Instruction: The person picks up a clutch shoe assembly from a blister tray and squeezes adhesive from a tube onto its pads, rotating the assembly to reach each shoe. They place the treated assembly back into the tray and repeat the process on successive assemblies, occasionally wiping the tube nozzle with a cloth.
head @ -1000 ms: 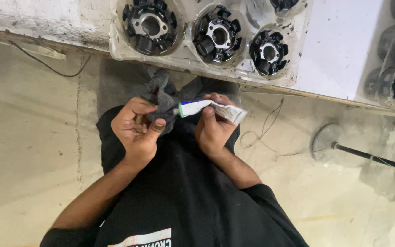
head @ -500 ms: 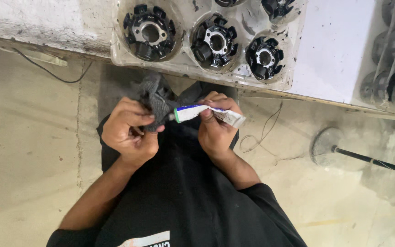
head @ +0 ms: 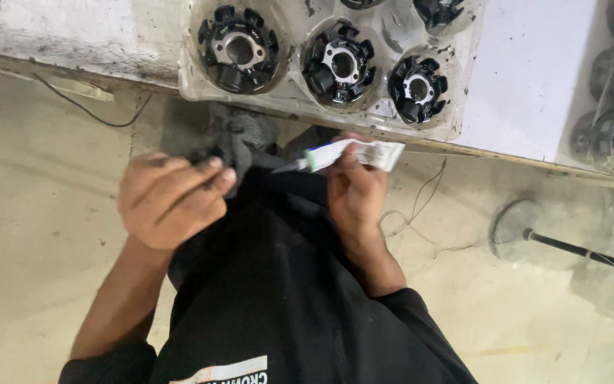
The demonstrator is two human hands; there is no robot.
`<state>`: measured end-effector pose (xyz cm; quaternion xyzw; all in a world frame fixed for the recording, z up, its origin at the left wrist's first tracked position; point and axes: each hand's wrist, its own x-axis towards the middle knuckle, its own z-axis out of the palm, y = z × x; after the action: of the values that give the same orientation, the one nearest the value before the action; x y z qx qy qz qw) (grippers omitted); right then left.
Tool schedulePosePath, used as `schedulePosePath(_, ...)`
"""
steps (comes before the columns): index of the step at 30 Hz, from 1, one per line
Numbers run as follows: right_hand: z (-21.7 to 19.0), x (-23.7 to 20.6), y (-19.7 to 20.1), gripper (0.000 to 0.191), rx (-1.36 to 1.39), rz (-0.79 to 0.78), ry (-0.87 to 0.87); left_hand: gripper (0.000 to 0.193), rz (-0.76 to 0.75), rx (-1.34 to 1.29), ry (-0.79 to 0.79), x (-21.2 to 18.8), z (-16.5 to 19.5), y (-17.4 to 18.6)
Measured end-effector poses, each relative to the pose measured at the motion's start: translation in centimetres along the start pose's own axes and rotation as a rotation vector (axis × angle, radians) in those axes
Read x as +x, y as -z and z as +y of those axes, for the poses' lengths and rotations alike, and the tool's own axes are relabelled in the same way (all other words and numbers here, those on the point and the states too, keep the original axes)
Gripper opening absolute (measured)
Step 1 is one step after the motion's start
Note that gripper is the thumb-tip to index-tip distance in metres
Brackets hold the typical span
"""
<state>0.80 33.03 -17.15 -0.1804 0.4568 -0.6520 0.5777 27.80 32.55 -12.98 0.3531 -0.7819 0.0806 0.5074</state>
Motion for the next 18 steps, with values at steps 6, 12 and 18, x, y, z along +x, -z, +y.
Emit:
schedulePosePath(6,-2.2,0.7,3.0,0.019,0.093,-0.081,0.223,0.014,0.023,0.388,0.07,2.9,-5.8,3.5)
schedulePosePath(12,-1.7,0.0,3.4,0.015,0.181,-0.177,0.214,0.01,-0.346,0.528,0.269,5.1,-10.7,3.8)
schedulePosePath(18,-3.0,-0.1,3.8,0.02,0.124,-0.111,0.329,0.007,-0.32,0.475,0.213,7.2,-12.3,-0.8)
